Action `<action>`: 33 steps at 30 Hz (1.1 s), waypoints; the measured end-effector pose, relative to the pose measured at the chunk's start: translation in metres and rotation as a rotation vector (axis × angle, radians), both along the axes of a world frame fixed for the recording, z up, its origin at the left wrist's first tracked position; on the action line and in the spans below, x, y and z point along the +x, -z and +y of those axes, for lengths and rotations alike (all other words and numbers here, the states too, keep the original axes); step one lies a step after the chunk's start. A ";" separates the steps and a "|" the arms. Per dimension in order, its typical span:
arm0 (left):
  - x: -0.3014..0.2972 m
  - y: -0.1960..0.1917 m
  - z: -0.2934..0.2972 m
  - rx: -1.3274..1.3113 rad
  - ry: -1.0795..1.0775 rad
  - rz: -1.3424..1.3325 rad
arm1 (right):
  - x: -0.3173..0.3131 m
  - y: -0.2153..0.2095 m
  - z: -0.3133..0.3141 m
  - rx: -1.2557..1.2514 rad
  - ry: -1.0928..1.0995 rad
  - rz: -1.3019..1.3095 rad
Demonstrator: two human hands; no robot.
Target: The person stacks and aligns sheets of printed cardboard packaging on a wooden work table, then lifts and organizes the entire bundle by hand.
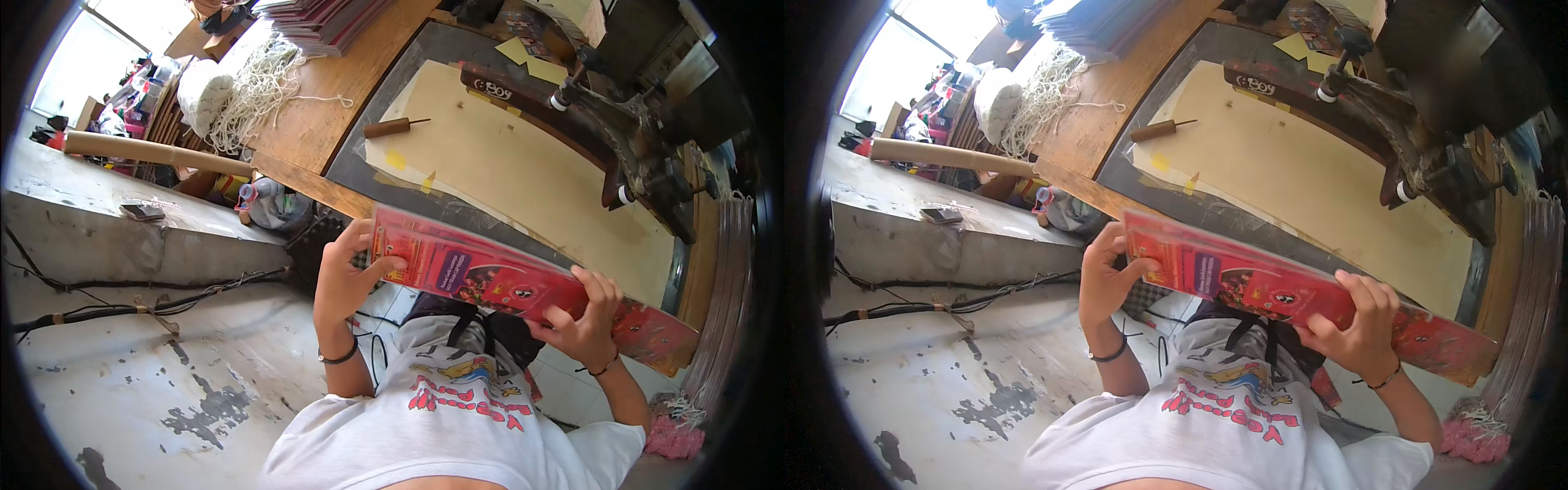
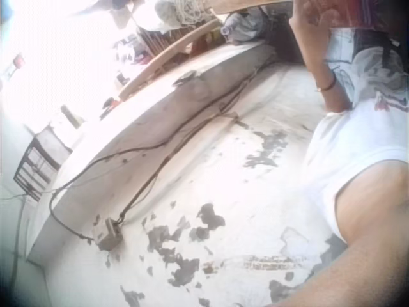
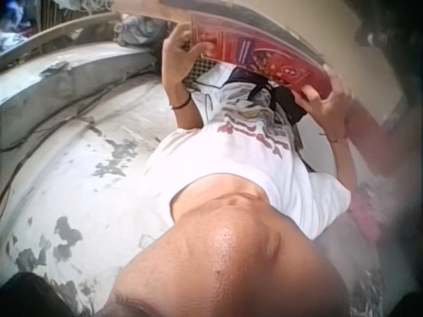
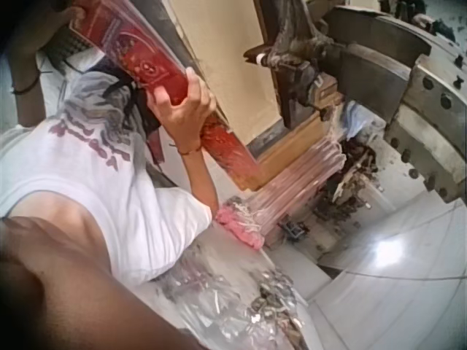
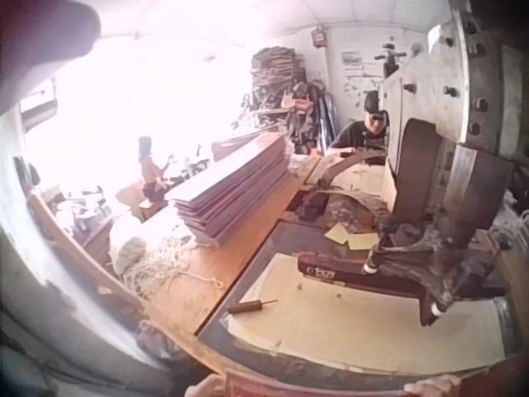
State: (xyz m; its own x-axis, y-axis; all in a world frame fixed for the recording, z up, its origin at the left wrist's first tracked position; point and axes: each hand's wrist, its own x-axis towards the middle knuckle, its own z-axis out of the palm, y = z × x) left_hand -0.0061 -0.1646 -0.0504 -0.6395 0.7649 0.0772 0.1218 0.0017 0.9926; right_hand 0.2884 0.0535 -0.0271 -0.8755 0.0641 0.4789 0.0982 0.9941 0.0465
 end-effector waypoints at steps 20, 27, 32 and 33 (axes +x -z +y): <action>-0.022 0.007 0.057 0.299 0.405 0.082 | 0.002 -0.084 0.067 -0.369 0.208 -0.058; -0.026 -0.004 0.064 0.247 0.388 0.145 | 0.002 -0.085 0.068 -0.494 0.209 0.102; -0.032 -0.011 0.063 0.099 0.399 0.099 | -0.002 -0.088 0.068 -0.452 0.247 0.132; -0.030 -0.009 0.063 0.099 0.403 0.025 | -0.006 -0.089 0.064 -0.435 0.265 0.117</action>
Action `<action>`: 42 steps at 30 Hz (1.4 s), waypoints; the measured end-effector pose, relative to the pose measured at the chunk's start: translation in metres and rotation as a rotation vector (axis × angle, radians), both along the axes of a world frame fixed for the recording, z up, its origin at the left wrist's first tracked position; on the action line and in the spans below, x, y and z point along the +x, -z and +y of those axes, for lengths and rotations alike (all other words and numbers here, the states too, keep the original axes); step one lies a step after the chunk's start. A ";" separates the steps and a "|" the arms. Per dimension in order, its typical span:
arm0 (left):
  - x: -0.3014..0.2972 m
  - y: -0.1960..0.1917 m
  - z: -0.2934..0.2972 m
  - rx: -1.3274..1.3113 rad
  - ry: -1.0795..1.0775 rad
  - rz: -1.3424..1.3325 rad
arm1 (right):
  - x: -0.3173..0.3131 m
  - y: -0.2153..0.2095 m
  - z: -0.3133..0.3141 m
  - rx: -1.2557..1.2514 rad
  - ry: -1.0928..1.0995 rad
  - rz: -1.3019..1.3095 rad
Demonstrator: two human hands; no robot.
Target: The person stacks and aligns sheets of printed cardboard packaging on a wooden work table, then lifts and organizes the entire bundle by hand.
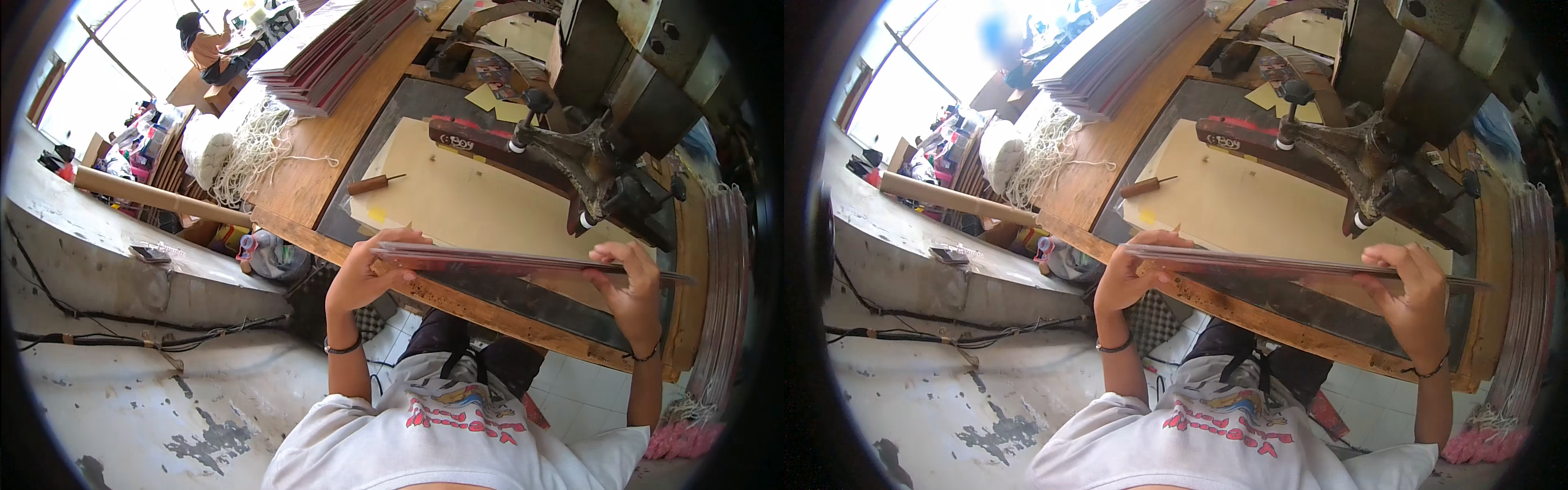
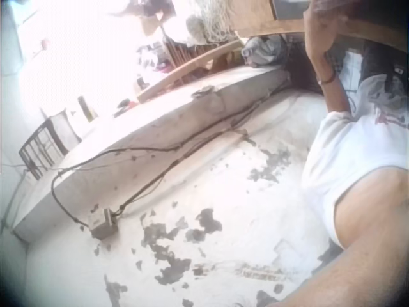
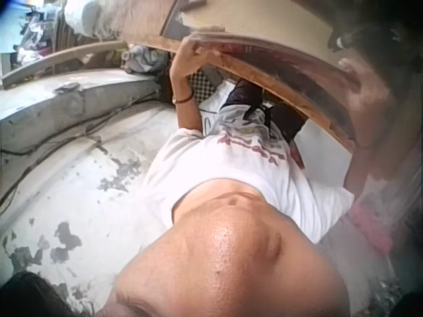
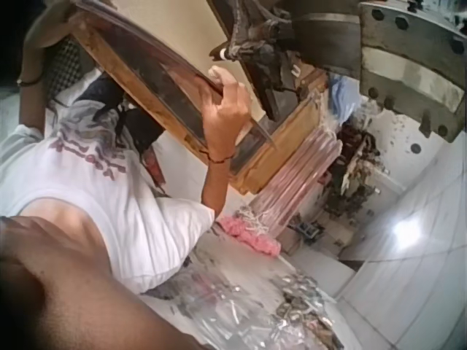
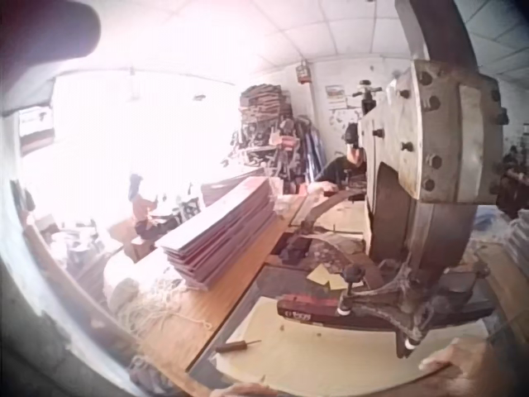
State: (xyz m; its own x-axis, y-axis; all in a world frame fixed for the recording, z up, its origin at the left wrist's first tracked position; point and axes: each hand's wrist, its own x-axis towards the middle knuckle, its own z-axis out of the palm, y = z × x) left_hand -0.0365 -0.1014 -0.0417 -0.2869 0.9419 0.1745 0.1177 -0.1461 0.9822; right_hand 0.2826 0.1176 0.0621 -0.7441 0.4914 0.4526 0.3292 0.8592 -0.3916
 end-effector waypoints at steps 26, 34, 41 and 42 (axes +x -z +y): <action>-0.031 0.038 -0.003 0.103 -0.196 0.061 | 0.124 0.082 0.075 0.031 0.703 0.451; -0.033 0.038 0.012 0.239 -0.048 -0.003 | 0.162 0.130 0.086 -0.425 0.514 0.580; -0.017 0.026 0.023 0.234 -0.173 0.082 | 0.164 0.131 0.088 -0.397 0.423 0.524; -0.014 0.026 0.025 0.268 -0.206 0.089 | 0.166 0.132 0.088 -0.402 0.444 0.524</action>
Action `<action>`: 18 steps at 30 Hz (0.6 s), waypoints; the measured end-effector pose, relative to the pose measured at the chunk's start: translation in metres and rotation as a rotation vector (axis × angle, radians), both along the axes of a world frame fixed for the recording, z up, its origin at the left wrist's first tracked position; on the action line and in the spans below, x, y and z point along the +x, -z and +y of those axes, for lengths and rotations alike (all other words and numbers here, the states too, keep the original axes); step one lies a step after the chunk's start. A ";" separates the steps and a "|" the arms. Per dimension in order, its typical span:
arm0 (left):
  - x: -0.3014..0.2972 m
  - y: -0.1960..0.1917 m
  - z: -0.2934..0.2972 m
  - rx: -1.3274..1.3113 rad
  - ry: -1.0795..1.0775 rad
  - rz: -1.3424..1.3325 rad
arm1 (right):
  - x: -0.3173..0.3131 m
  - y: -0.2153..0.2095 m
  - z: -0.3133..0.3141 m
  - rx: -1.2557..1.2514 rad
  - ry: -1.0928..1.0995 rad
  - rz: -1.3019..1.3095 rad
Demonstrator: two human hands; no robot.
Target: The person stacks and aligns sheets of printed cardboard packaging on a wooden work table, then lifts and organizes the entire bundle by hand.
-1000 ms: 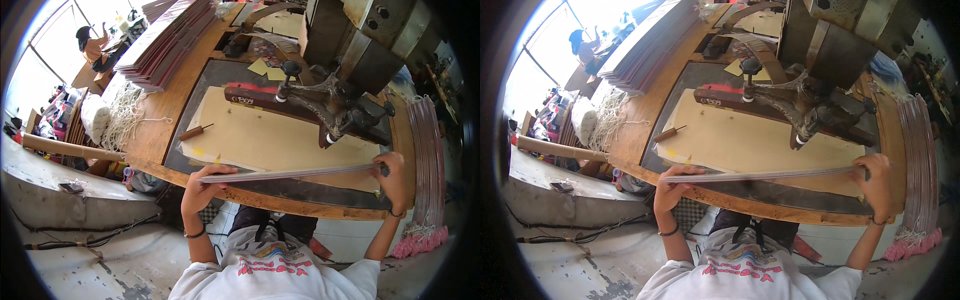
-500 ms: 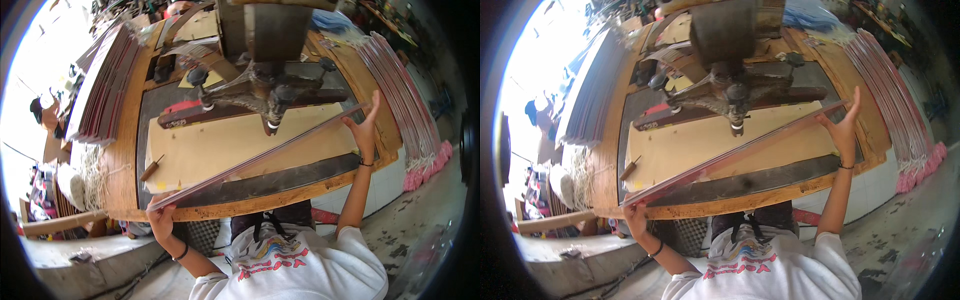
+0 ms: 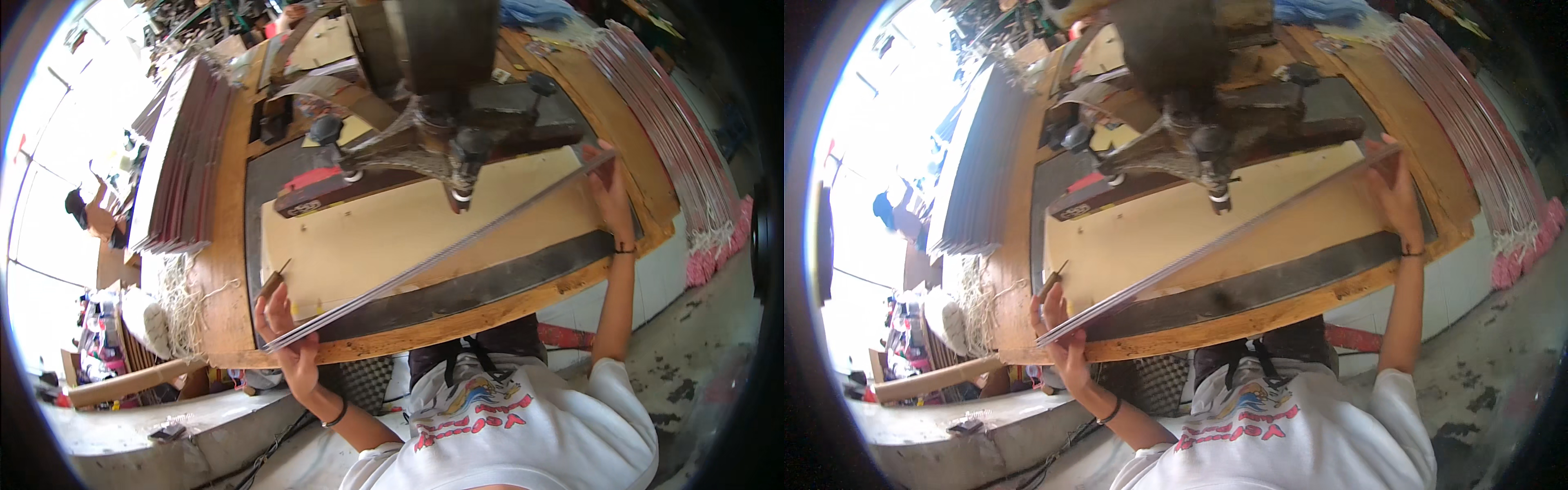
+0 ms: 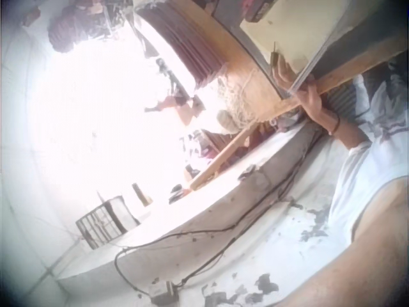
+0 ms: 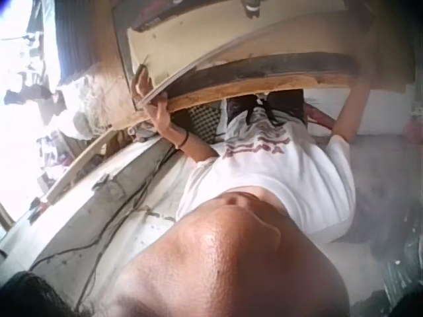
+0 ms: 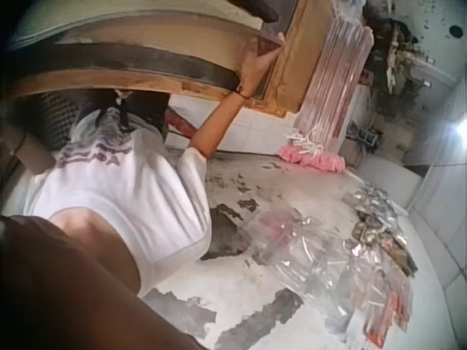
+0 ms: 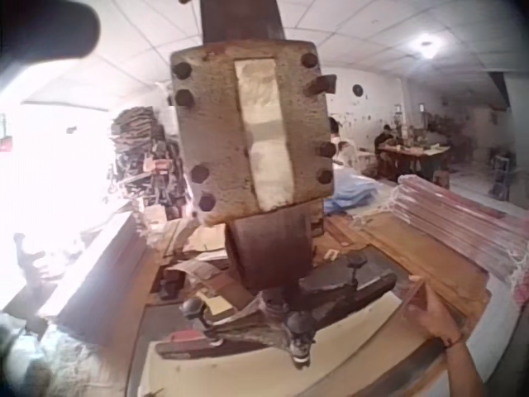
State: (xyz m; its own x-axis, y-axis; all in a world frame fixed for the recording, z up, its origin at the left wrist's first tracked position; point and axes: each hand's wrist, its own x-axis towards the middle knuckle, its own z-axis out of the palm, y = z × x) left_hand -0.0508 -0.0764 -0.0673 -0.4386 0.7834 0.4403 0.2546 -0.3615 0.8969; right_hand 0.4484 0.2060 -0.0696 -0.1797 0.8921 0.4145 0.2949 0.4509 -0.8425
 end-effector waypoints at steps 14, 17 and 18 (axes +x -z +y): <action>-0.005 0.006 -0.015 0.114 0.058 -0.118 | 0.047 0.023 -0.005 0.112 0.171 0.329; 0.005 -0.013 -0.013 0.015 0.025 -0.208 | 0.020 0.022 -0.016 0.165 0.150 0.329; 0.002 -0.013 -0.012 0.027 0.033 -0.145 | 0.021 0.021 -0.019 0.171 0.122 0.350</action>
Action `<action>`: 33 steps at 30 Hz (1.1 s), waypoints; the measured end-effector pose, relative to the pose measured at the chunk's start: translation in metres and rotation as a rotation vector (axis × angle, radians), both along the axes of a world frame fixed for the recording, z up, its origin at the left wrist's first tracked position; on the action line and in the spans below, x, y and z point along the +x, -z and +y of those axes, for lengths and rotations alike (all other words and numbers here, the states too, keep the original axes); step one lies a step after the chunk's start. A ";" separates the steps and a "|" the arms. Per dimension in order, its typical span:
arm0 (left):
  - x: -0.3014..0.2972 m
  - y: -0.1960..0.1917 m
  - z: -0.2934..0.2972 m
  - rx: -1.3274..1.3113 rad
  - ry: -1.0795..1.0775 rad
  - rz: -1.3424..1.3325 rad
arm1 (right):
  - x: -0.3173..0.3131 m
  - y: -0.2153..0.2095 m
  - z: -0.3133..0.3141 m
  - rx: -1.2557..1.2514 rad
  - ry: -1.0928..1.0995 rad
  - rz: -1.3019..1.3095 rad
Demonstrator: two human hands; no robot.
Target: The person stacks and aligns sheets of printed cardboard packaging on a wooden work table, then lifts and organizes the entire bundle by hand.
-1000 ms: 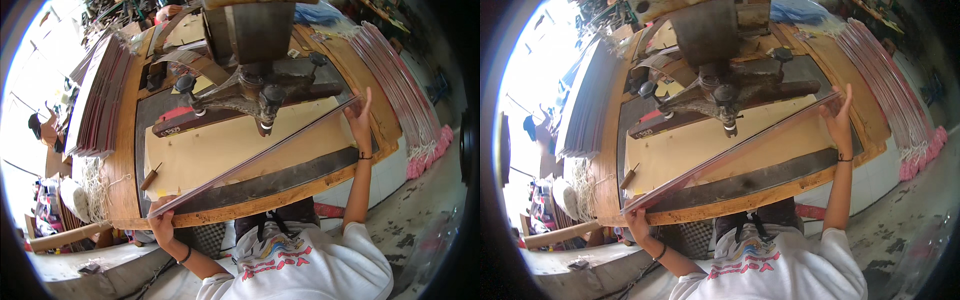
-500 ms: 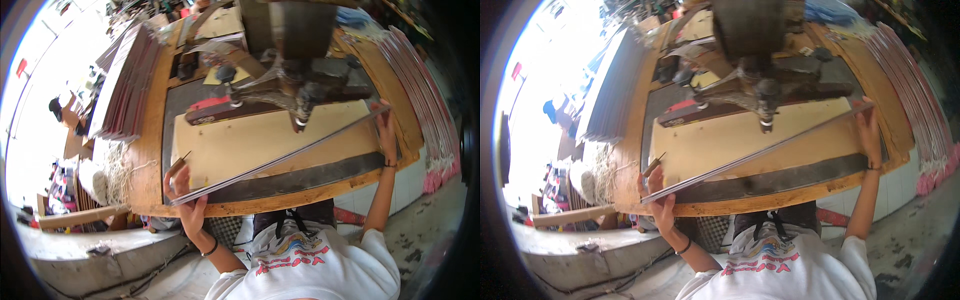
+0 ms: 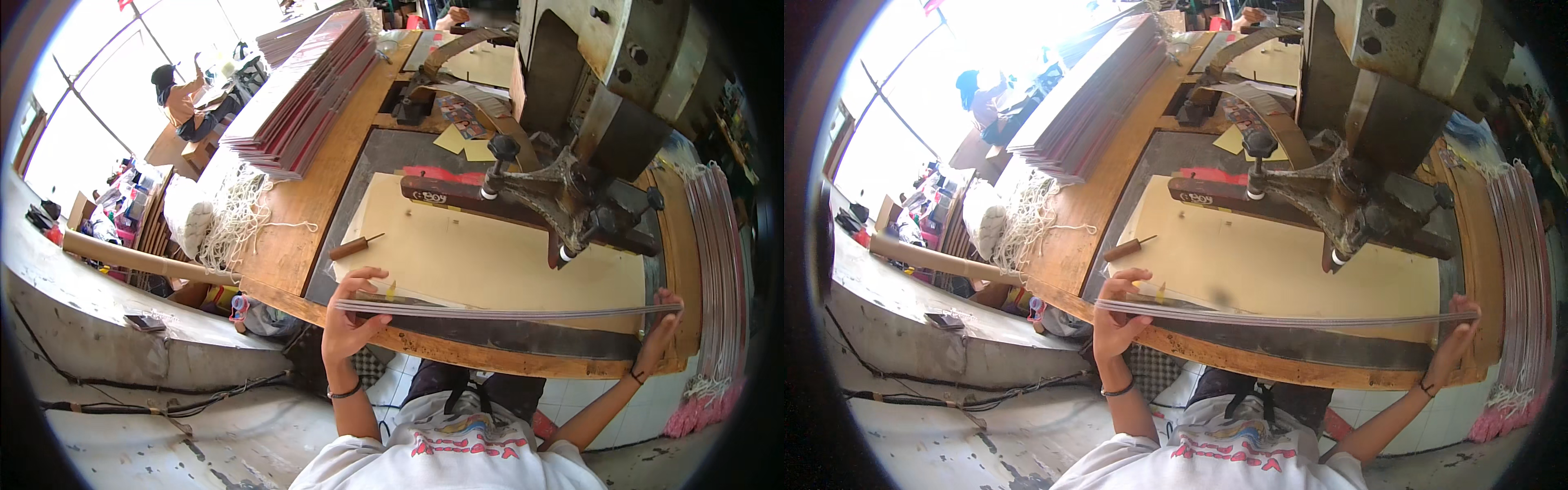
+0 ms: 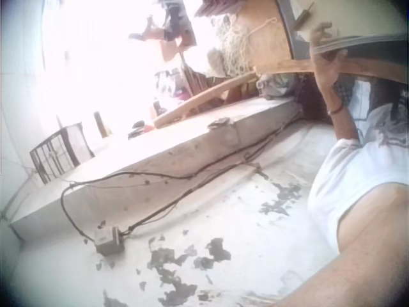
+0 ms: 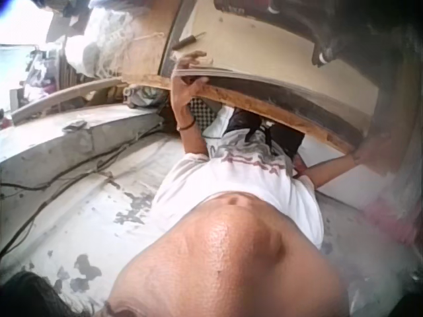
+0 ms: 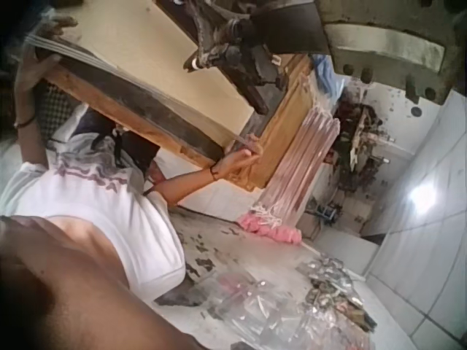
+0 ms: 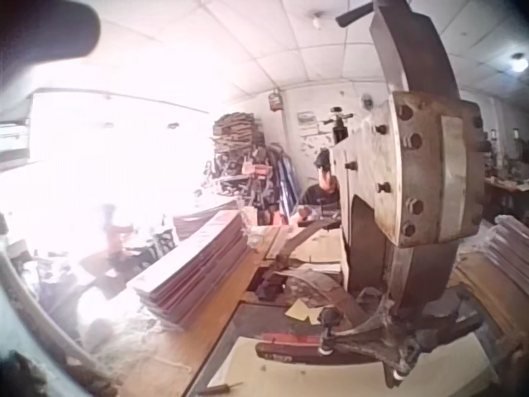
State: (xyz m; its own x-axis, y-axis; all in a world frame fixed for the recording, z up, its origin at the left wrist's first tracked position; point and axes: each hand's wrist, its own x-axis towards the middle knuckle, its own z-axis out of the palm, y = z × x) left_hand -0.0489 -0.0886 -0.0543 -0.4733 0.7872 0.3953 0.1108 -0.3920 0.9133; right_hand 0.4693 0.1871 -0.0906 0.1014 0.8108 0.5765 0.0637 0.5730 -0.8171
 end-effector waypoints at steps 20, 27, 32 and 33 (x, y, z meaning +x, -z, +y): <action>-0.028 0.018 0.002 0.028 0.218 0.150 | 0.024 0.029 0.013 -0.282 0.103 0.194; -0.018 0.007 0.002 -0.051 0.154 0.028 | 0.026 0.024 0.010 -0.261 0.063 0.157; -0.018 0.007 0.001 -0.057 0.115 0.041 | -0.018 -0.005 -0.011 -0.275 0.100 0.181; -0.017 0.006 0.001 -0.060 0.132 0.026 | -0.010 -0.002 -0.007 -0.259 0.067 0.199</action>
State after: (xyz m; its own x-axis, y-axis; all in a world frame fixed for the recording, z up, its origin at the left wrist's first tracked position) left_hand -0.0663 -0.0878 -0.0601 -0.3542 0.8644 0.3569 0.0858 -0.3500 0.9328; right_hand 0.4591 0.1797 -0.0887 0.2494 0.9155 0.3157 -0.0815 0.3446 -0.9352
